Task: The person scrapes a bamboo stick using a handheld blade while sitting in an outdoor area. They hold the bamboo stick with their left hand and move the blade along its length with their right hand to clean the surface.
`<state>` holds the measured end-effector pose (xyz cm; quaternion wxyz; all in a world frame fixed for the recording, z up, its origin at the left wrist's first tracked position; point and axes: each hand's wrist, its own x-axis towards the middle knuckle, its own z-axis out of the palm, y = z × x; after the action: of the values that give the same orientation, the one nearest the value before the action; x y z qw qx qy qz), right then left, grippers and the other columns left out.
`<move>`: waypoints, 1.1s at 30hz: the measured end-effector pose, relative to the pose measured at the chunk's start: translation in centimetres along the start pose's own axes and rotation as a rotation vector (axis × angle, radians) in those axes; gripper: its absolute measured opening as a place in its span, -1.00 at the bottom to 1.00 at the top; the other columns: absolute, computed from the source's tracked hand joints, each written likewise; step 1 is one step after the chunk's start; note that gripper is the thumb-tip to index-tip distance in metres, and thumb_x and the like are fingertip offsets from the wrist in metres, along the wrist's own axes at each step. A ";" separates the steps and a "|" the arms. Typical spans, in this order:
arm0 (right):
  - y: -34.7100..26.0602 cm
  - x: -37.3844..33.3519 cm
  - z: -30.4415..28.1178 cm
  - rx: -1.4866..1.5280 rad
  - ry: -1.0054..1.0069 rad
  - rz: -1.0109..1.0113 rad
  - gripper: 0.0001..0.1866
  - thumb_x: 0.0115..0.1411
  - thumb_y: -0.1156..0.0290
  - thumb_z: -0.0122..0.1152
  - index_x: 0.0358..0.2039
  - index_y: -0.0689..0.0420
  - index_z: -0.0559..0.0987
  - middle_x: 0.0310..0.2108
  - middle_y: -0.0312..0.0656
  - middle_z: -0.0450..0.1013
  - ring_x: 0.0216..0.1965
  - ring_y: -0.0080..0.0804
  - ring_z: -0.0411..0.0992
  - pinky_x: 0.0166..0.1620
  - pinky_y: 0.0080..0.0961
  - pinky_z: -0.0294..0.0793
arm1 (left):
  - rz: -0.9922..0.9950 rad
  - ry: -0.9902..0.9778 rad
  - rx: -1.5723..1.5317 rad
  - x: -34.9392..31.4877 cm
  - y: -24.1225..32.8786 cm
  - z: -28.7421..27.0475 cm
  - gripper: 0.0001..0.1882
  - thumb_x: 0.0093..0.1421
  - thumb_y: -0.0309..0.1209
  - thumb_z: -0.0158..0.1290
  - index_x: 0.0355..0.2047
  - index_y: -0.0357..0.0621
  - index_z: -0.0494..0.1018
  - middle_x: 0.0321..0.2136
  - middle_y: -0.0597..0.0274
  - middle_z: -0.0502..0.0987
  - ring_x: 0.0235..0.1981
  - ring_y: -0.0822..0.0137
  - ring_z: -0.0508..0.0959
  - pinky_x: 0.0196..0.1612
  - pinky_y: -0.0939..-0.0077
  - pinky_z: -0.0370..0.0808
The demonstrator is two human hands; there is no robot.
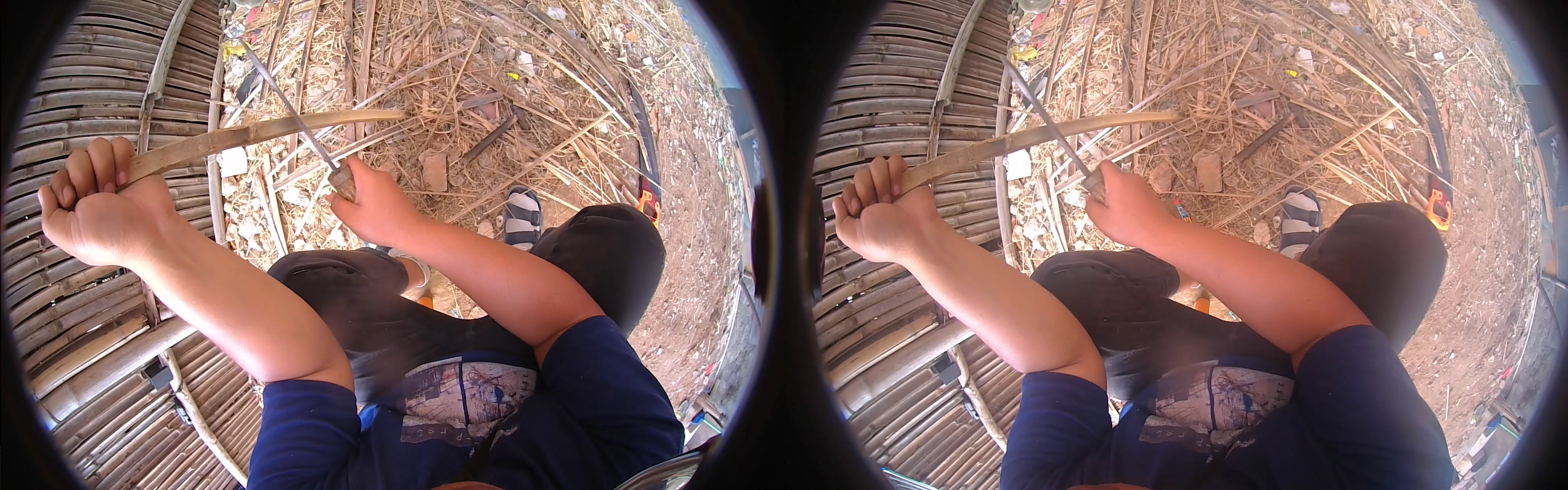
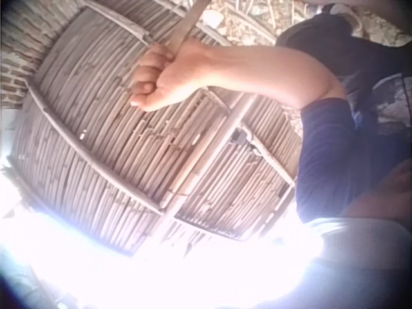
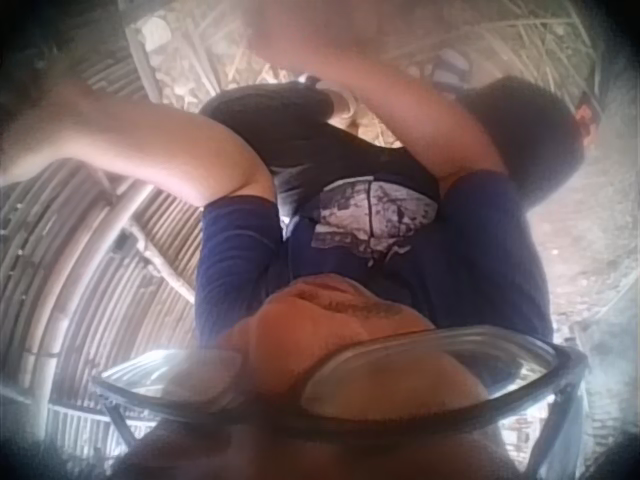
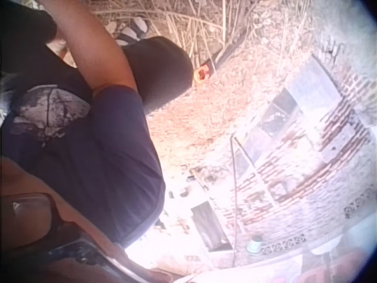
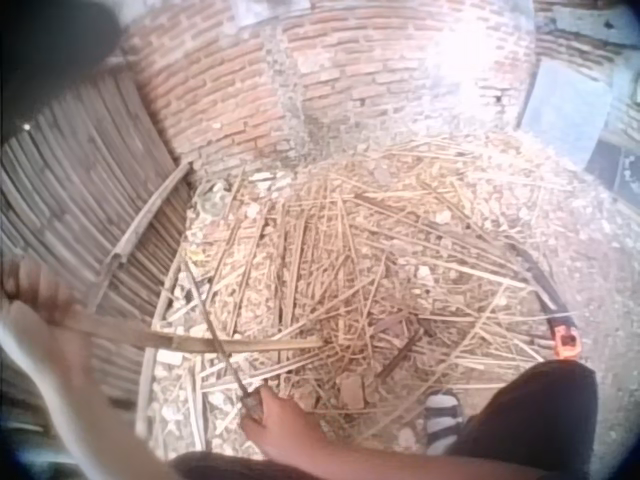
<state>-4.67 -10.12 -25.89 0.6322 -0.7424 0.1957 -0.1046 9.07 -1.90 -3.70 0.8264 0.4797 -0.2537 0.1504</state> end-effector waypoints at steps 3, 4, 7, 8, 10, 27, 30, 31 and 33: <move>2.8 -0.1 0.7 -0.029 0.076 0.052 -0.60 0.06 0.34 0.22 -0.19 0.36 0.40 -0.48 0.16 0.48 -0.39 0.08 0.50 -0.26 -0.13 0.44 | 0.000 0.011 0.013 0.1 -0.1 0.1 -0.72 0.25 -0.32 -0.28 -0.62 0.04 0.03 -0.74 0.40 -0.05 -0.69 0.47 -0.08 -0.59 0.53 -0.06; 3.6 0.0 0.7 -0.044 0.082 0.111 -0.60 0.05 0.34 0.23 -0.20 0.37 0.40 -0.49 0.16 0.47 -0.40 0.08 0.50 -0.27 -0.12 0.43 | -0.005 0.012 0.008 0.2 -0.2 0.0 -0.72 0.25 -0.32 -0.28 -0.62 0.04 0.03 -0.74 0.41 -0.05 -0.69 0.47 -0.08 -0.60 0.53 -0.06; 4.9 0.4 0.4 -0.072 0.112 0.177 -0.59 0.03 0.35 0.23 -0.21 0.38 0.40 -0.52 0.14 0.46 -0.43 0.06 0.49 -0.30 -0.12 0.42 | -0.010 0.016 -0.001 0.3 -0.2 0.0 -0.72 0.25 -0.32 -0.28 -0.62 0.05 0.02 -0.74 0.41 -0.05 -0.69 0.47 -0.08 -0.60 0.53 -0.06; 5.2 0.5 0.3 -0.078 0.124 0.180 -0.59 0.02 0.35 0.24 -0.21 0.38 0.41 -0.54 0.14 0.45 -0.44 0.05 0.49 -0.32 -0.13 0.41 | -0.010 0.018 -0.002 0.3 -0.1 0.0 -0.72 0.25 -0.32 -0.28 -0.62 0.05 0.03 -0.74 0.41 -0.05 -0.69 0.47 -0.08 -0.60 0.53 -0.06; 4.0 0.4 0.0 -0.049 0.097 0.190 -0.60 0.04 0.35 0.24 -0.19 0.37 0.42 -0.54 0.11 0.45 -0.44 0.00 0.49 -0.34 -0.16 0.41 | -0.007 0.011 0.003 0.4 -0.2 -0.2 -0.72 0.25 -0.32 -0.28 -0.62 0.05 0.03 -0.74 0.41 -0.05 -0.69 0.47 -0.08 -0.60 0.53 -0.06; 5.2 0.5 0.8 0.096 0.095 0.289 -0.56 0.10 0.35 0.21 -0.09 0.39 0.38 -0.49 0.01 0.50 -0.42 -0.18 0.53 -0.29 -0.27 0.47 | 0.002 -0.009 0.000 0.0 -0.1 0.1 -0.71 0.26 -0.31 -0.28 -0.62 0.04 0.05 -0.74 0.40 -0.03 -0.70 0.47 -0.07 -0.60 0.52 -0.05; 3.5 0.1 0.2 0.093 0.048 0.231 -0.55 0.10 0.34 0.21 -0.08 0.37 0.38 -0.50 -0.01 0.50 -0.43 -0.19 0.52 -0.30 -0.28 0.46 | 0.001 -0.018 -0.008 -0.1 -0.1 0.4 -0.71 0.26 -0.31 -0.28 -0.62 0.04 0.05 -0.74 0.40 -0.03 -0.70 0.47 -0.07 -0.60 0.52 -0.06; 2.3 0.1 0.2 0.108 0.023 0.180 -0.55 0.11 0.34 0.21 -0.07 0.37 0.38 -0.51 -0.02 0.50 -0.45 -0.19 0.52 -0.31 -0.29 0.46 | -0.002 -0.028 -0.012 0.1 -0.1 0.3 -0.71 0.26 -0.30 -0.28 -0.62 0.04 0.05 -0.74 0.40 -0.03 -0.70 0.47 -0.07 -0.60 0.52 -0.06; 1.0 -0.1 0.3 0.099 -0.018 0.052 -0.55 0.11 0.33 0.22 -0.07 0.36 0.38 -0.52 -0.02 0.49 -0.47 -0.20 0.51 -0.32 -0.30 0.45 | -0.010 -0.050 -0.029 0.2 -0.1 0.1 -0.71 0.25 -0.30 -0.27 -0.62 0.04 0.05 -0.74 0.40 -0.04 -0.70 0.47 -0.07 -0.60 0.52 -0.06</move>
<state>-4.81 -9.89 -26.96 0.6723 -0.7059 0.2037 -0.0912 9.30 -2.00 -3.62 0.8273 0.4727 -0.2742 0.1306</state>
